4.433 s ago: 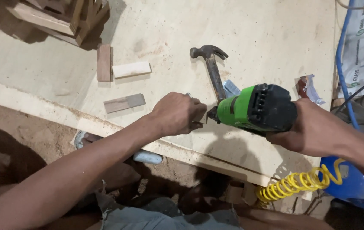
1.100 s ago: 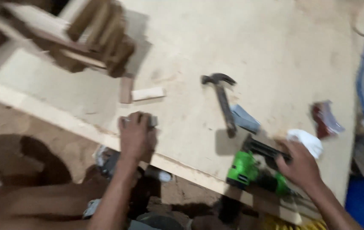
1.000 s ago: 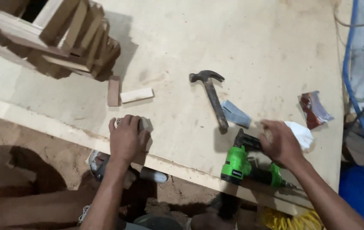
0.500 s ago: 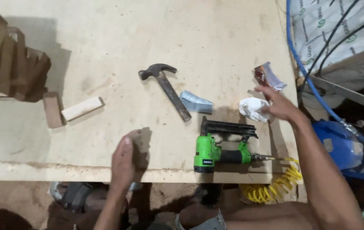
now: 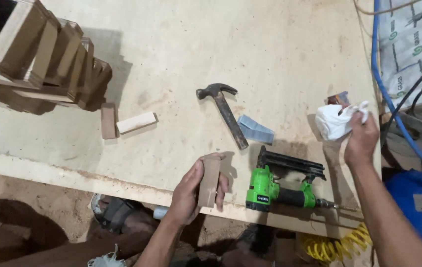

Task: Assembling small wooden components using a pneumatic nail gun and hammer on a workbench.

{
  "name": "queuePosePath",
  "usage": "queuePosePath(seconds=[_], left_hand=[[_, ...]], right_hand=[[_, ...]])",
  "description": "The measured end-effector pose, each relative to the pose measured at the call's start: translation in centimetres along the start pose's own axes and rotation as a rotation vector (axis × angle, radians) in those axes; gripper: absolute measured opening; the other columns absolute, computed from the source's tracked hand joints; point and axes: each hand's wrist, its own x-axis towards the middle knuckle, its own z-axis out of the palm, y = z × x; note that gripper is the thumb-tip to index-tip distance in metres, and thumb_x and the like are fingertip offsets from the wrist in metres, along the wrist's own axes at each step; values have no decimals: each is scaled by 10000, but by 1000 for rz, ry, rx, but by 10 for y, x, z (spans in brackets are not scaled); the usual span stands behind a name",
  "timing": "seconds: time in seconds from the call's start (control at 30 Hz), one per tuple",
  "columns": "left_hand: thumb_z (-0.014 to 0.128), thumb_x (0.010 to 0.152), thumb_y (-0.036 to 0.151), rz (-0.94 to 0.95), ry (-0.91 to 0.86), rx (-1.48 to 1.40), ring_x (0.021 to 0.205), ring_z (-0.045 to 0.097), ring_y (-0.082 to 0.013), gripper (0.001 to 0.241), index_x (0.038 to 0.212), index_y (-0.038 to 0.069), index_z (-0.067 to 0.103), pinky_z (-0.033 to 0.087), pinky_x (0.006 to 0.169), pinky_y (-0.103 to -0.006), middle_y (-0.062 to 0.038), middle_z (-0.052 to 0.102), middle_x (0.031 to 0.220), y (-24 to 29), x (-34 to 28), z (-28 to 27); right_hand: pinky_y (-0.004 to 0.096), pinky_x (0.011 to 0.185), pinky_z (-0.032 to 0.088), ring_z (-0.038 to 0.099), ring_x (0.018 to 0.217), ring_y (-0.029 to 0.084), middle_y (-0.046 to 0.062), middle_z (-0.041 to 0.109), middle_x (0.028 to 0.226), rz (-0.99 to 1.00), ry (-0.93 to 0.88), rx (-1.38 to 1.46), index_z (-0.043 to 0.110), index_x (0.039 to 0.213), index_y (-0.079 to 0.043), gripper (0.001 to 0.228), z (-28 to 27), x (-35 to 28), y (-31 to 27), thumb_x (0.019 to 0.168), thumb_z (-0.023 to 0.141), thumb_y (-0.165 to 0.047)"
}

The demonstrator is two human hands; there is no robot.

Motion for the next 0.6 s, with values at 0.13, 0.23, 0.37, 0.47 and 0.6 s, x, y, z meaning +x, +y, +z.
queuePosePath(seconds=[0.13, 0.23, 0.37, 0.47, 0.6], left_hand=[[242, 981, 540, -146, 202, 272, 623, 571, -169, 711, 1209, 6, 653, 512, 532, -298, -100, 659, 797, 18, -11, 19], [377, 1031, 463, 359, -14, 781, 968, 670, -261, 517, 1320, 92, 591, 610, 693, -327, -179, 622, 1371, 10, -19, 13], [460, 1059, 322, 658, -52, 944, 681, 529, -162, 402, 1301, 51, 631, 388, 559, -276, -101, 636, 884, 30, -31, 21], [447, 1051, 360, 708, -70, 1030, 695, 569, -178, 444, 1274, 28, 639, 410, 578, -289, -113, 672, 906, 41, -35, 24], [494, 1026, 324, 789, -57, 1122, 677, 559, -183, 387, 1266, 61, 648, 412, 551, -283, -101, 654, 875, 42, -38, 20]], right_hand=[[227, 513, 478, 616, 873, 145, 30, 642, 1001, -45, -311, 275, 582, 1259, -78, 287, -4, -16, -86, 1125, 483, -312], [458, 803, 585, 680, 937, 319, 184, 721, 1086, 150, -636, 86, 691, 1014, 5, 306, -1, -46, -133, 1007, 438, -168], [273, 635, 585, 662, 776, 160, 31, 687, 942, -846, -1160, -76, 609, 1112, -156, 270, 25, -102, -215, 1003, 386, -262], [373, 717, 474, 586, 701, 201, 23, 711, 841, -822, -1348, -354, 644, 1042, -165, 188, 34, -123, -258, 860, 601, -187], [394, 681, 385, 522, 629, 280, 98, 595, 766, -1022, -1278, -388, 594, 996, -65, 149, 43, -128, -271, 893, 604, -173]])
